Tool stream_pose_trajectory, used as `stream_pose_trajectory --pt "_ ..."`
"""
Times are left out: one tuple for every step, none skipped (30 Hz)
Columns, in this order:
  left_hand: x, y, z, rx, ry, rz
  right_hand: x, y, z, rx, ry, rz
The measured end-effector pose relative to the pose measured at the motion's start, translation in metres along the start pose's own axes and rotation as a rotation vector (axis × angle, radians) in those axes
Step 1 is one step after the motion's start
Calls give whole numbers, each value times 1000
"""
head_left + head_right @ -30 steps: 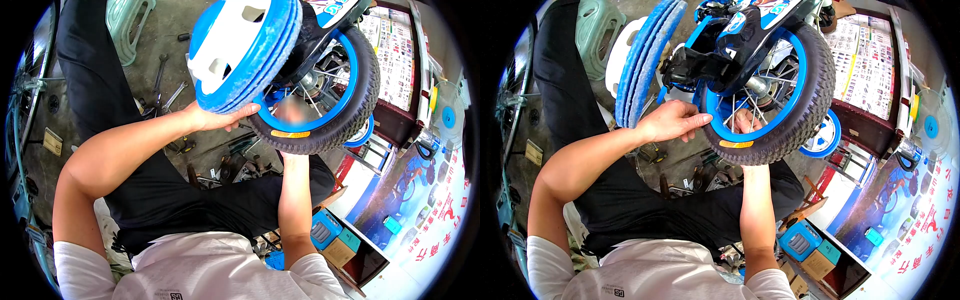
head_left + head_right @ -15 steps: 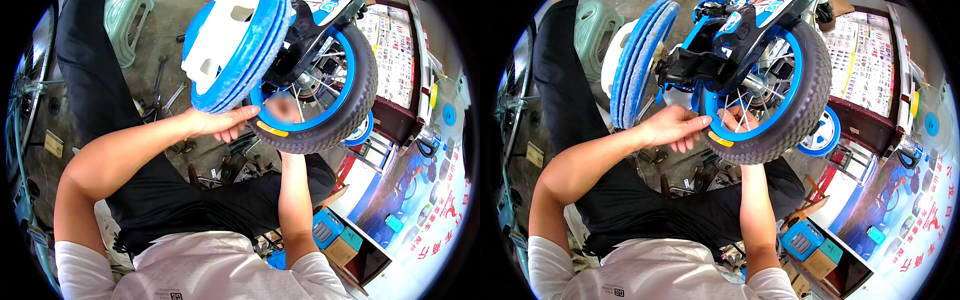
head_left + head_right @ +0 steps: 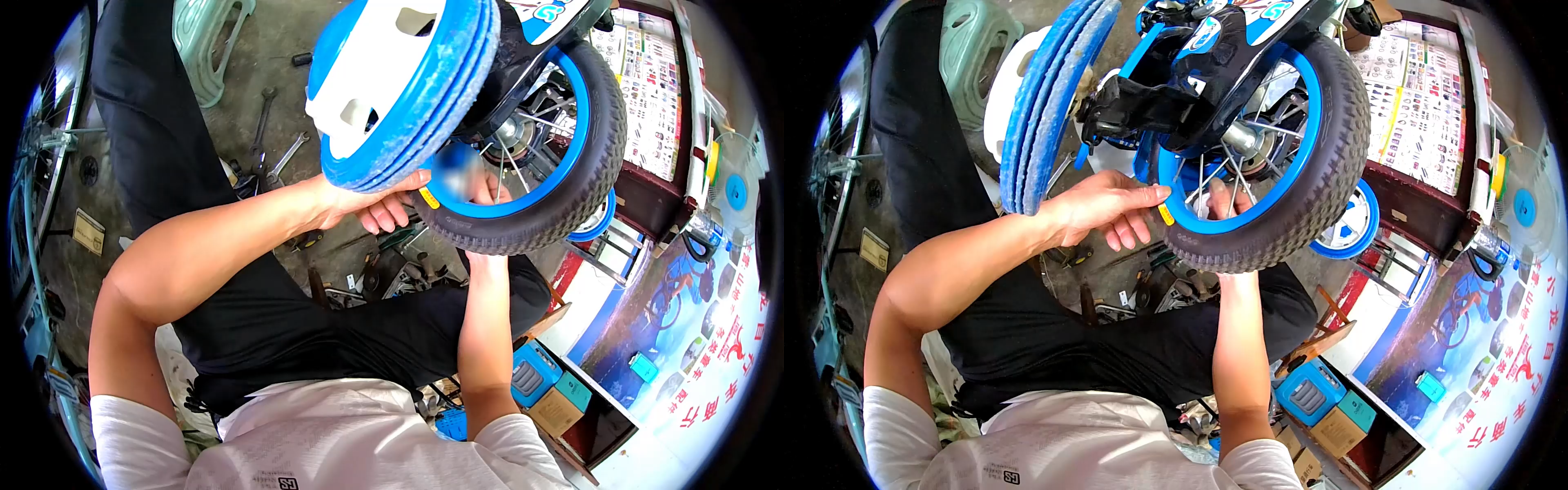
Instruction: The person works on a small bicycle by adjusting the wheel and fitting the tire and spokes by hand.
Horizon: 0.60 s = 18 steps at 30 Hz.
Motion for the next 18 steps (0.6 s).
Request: stream_pose_trajectory --pt "-3 3 -1 -35 -31 9 4 1 -2 8 -10 18" --pt "-5 6 -1 -64 -51 11 8 3 -4 16 -19 35" --pt "-4 8 -1 -98 -72 -37 13 3 -6 24 -29 53" --pt "-1 10 -2 -114 -52 -23 19 0 -9 55 -49 64" --pt "1 11 -2 -129 -31 -8 24 -4 -11 85 -69 76" --pt "-1 8 -6 -129 -32 -5 26 -10 -12 137 -64 122" --pt "0 3 -11 -96 32 0 26 -9 -11 134 -61 124" --pt "4 -2 -13 -63 98 4 23 -15 -9 216 -90 86" --pt "6 -2 -11 -62 102 7 20 -20 -9 299 -121 47" --pt "8 -6 -6 -7 82 -8 18 -20 -6 296 -124 48" --pt "8 -10 -3 46 60 -24 16 -23 -4 338 -141 40" --pt "7 -9 -1 52 51 -13 15 -26 -2 381 -157 31" --pt "7 -9 -1 52 51 -15 13 -28 1 425 -172 21" --pt "5 -7 -1 36 37 -5 14 -28 6 427 -172 21" --pt "3 -5 -1 20 23 5 13 -31 8 489 -183 3" --pt "4 -4 1 22 14 7 12 -33 9 549 -195 -14" --pt "4 -3 2 22 13 6 13 -34 11 550 -195 -15" --pt "2 -2 1 14 -2 15 14 -35 12 565 -215 -43"
Point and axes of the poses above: each hand's wrist, its own z-axis towards the middle knuckle, its own y-axis out of the back of the hand, x = y × z, the point moved 8 cm from there along z, towards the middle knuckle, and after that the axes turned 6 degrees about y, right-handed, at the moved point
